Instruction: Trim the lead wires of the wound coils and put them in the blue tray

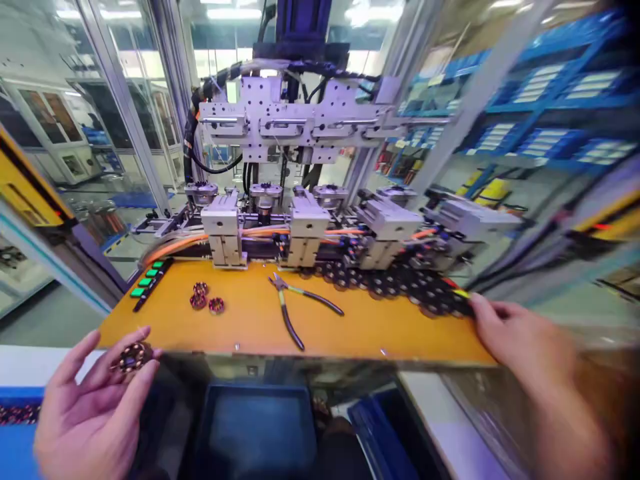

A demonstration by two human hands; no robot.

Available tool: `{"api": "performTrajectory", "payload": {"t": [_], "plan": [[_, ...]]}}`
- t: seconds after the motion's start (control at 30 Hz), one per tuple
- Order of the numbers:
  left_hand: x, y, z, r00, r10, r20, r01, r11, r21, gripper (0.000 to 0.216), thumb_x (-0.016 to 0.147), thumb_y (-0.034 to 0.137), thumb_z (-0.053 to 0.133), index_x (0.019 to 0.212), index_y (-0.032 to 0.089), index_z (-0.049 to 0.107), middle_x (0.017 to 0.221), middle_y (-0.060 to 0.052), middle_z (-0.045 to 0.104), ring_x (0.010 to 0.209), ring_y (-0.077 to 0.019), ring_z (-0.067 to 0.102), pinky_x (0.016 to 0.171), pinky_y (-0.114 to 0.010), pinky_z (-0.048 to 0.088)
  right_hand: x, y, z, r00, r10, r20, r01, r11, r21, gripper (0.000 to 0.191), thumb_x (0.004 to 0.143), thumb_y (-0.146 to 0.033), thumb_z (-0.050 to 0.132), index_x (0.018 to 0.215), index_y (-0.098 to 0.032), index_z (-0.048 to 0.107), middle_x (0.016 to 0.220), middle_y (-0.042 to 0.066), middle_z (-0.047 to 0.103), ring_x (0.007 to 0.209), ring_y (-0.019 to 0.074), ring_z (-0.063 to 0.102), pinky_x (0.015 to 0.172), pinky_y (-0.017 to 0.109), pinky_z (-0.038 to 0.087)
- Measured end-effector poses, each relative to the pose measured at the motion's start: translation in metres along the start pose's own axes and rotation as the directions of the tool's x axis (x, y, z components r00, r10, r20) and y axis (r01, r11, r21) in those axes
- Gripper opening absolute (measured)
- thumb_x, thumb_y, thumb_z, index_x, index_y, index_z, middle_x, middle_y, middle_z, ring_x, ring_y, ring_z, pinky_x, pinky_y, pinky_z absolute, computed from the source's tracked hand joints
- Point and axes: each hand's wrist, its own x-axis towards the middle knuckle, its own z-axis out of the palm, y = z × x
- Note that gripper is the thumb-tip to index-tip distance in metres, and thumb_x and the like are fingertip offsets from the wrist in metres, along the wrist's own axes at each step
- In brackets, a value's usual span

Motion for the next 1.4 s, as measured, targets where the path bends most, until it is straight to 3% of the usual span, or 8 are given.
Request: {"api": "performTrajectory", "payload": {"t": [0.23, 0.33, 0.43, 0.57, 0.77, 1.0, 1.17, 1.4], "plan": [[-0.107, 0.036, -0.054, 0.956, 0.082, 0.282, -0.072, 0.996, -0.048, 0.061, 0.072, 0.02, 0.081, 0.127, 0.026, 0.057, 0.107, -0.002, 0.077, 0.086, -0.0158, 0.076, 0.08, -0.024, 0.064, -0.138, -0.116, -0.051, 0.9, -0.404, -0.163, 0.427, 0.891, 0.154, 0.025, 0.089, -0.032, 0.059, 0.108, -0.018, 0.067, 0.111, 0.009, 0.073, 0.102, 0.0185, 0.069, 0.091, 0.031, 0.053], [-0.14, 0.039, -0.075, 0.929, 0.134, 0.346, -0.104, 0.989, -0.105, 0.063, 0.071, 0.016, 0.081, 0.127, 0.029, 0.056, 0.108, 0.0, 0.073, 0.087, -0.0149, 0.075, 0.082, -0.025, 0.063, -0.226, -0.162, -0.083, 0.271, -0.949, -0.163, 0.881, 0.176, 0.44, 0.025, 0.096, -0.019, 0.051, 0.118, -0.016, 0.063, 0.127, 0.012, 0.067, 0.118, 0.0178, 0.063, 0.096, 0.03, 0.052], [-0.167, 0.046, -0.085, 0.909, 0.111, 0.401, -0.052, 0.986, -0.156, 0.063, 0.073, 0.016, 0.079, 0.13, 0.031, 0.054, 0.105, 0.001, 0.075, 0.088, -0.015, 0.075, 0.081, -0.023, 0.063, -0.284, -0.178, -0.1, 0.035, -0.997, -0.063, 0.885, 0.001, 0.467, 0.032, 0.097, -0.011, 0.039, 0.119, -0.01, 0.062, 0.123, 0.014, 0.069, 0.1, 0.0179, 0.068, 0.079, 0.027, 0.055], [-0.19, 0.06, -0.093, 0.916, -0.06, 0.397, 0.147, 0.97, -0.193, 0.057, 0.076, 0.026, 0.079, 0.129, 0.029, 0.056, 0.107, -0.002, 0.078, 0.098, -0.018, 0.075, 0.086, -0.025, 0.062, -0.314, -0.162, -0.098, 0.088, -0.988, 0.128, 0.863, 0.14, 0.486, 0.025, 0.095, -0.017, 0.046, 0.089, -0.014, 0.07, 0.073, 0.005, 0.07, 0.061, 0.0159, 0.061, 0.056, 0.027, 0.045], [-0.193, 0.056, -0.097, 0.875, -0.095, 0.475, 0.225, 0.948, -0.226, 0.059, 0.074, 0.029, 0.082, 0.127, 0.027, 0.056, 0.101, -0.005, 0.079, 0.093, -0.0219, 0.077, 0.078, -0.029, 0.065, -0.339, -0.148, -0.097, 0.241, -0.94, 0.24, 0.532, 0.335, 0.777, 0.026, 0.096, -0.021, 0.046, 0.09, -0.016, 0.071, 0.071, 0.003, 0.073, 0.059, 0.0115, 0.062, 0.057, 0.02, 0.045], [-0.192, 0.04, -0.099, 0.881, -0.082, 0.466, 0.185, 0.966, -0.181, 0.057, 0.074, 0.027, 0.081, 0.126, 0.029, 0.056, 0.098, -0.003, 0.08, 0.089, -0.023, 0.078, 0.074, -0.03, 0.067, -0.341, -0.137, -0.081, 0.216, -0.934, 0.285, 0.062, 0.305, 0.95, 0.023, 0.093, -0.034, 0.061, 0.087, -0.015, 0.074, 0.069, 0.005, 0.071, 0.061, 0.0124, 0.064, 0.06, 0.021, 0.05], [-0.209, 0.042, -0.091, 0.899, -0.101, 0.426, 0.18, 0.972, -0.15, 0.048, 0.081, 0.028, 0.076, 0.125, 0.032, 0.059, 0.108, 0.0, 0.08, 0.096, -0.022, 0.076, 0.087, -0.033, 0.064, -0.335, -0.148, -0.052, 0.482, -0.675, 0.559, -0.378, 0.415, 0.828, 0.042, 0.062, -0.047, 0.089, 0.08, -0.015, 0.069, 0.075, 0.0, 0.066, 0.064, 0.0106, 0.058, 0.062, 0.023, 0.048], [-0.21, 0.036, -0.085, 0.915, -0.143, 0.377, 0.194, 0.976, -0.1, 0.053, 0.074, 0.025, 0.081, 0.122, 0.028, 0.059, 0.106, -0.003, 0.075, 0.088, -0.0204, 0.075, 0.075, -0.03, 0.066, -0.371, -0.158, -0.025, 0.479, -0.541, 0.691, -0.708, 0.227, 0.669, 0.041, 0.06, -0.04, 0.091, 0.063, -0.016, 0.057, 0.066, -0.004, 0.058, 0.056, 0.007, 0.051, 0.054, 0.021, 0.039]]}}
